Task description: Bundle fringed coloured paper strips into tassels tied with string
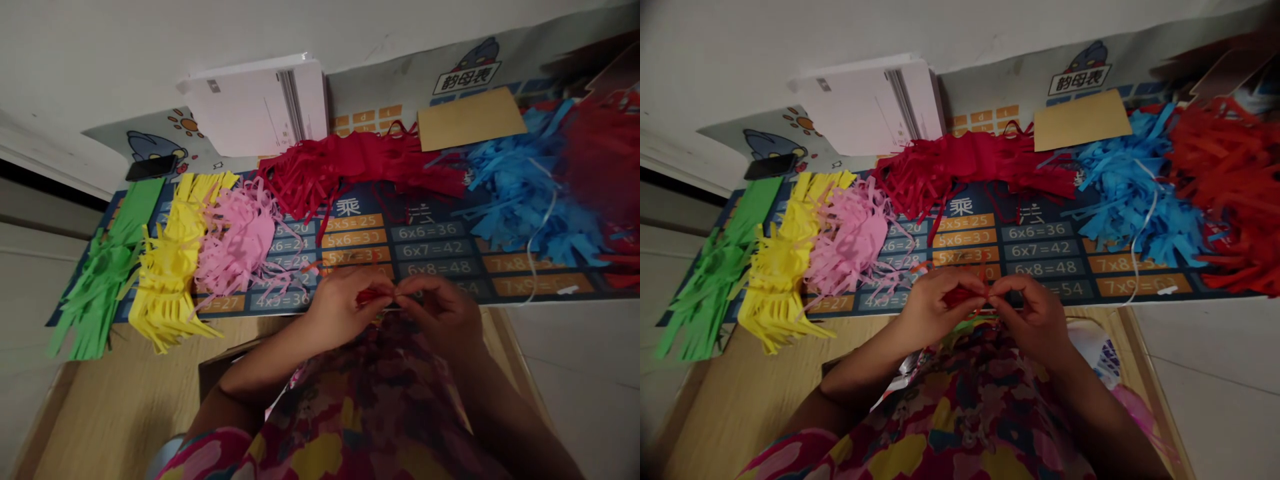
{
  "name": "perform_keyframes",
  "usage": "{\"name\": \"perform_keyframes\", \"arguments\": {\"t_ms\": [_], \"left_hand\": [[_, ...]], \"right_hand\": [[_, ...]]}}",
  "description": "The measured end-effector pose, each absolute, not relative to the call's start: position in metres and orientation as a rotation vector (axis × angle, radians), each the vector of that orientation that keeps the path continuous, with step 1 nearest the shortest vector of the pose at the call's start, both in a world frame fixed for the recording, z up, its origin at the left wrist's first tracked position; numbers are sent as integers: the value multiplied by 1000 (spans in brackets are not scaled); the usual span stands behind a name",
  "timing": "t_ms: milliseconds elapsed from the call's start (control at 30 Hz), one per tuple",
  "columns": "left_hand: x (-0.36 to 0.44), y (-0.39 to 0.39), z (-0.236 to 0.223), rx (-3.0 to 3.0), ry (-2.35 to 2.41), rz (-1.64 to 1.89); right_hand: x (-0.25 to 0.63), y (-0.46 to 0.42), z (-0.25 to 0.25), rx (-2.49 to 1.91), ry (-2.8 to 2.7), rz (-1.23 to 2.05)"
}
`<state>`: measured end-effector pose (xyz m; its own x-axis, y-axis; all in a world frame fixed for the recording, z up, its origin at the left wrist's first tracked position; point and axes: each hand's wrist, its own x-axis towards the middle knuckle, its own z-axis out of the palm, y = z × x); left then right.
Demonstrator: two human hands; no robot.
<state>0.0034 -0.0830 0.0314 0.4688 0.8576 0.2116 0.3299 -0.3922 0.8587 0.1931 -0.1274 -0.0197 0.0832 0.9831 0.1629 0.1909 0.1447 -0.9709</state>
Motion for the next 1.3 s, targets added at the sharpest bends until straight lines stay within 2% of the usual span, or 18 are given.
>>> {"name": "perform_keyframes", "arguments": {"t_ms": [167,333,667,900,1300], "left_hand": [[2,-84,32,1783,1046,851],[2,-84,32,1899,982,903],[-3,-81,34,1921,980,934],[1,-77,33,2106,848,953],[5,-74,26,2260,758,1107]], "right_hand": [[192,-129,-21,-1329,-1368,878],[194,-129,-21,-1285,-1459,828],[197,-127,-10,-1324,-1482,926],[199,-122,-2,-1266,-1593,725],[199,-127,-2,-1263,-1572,691]]}}
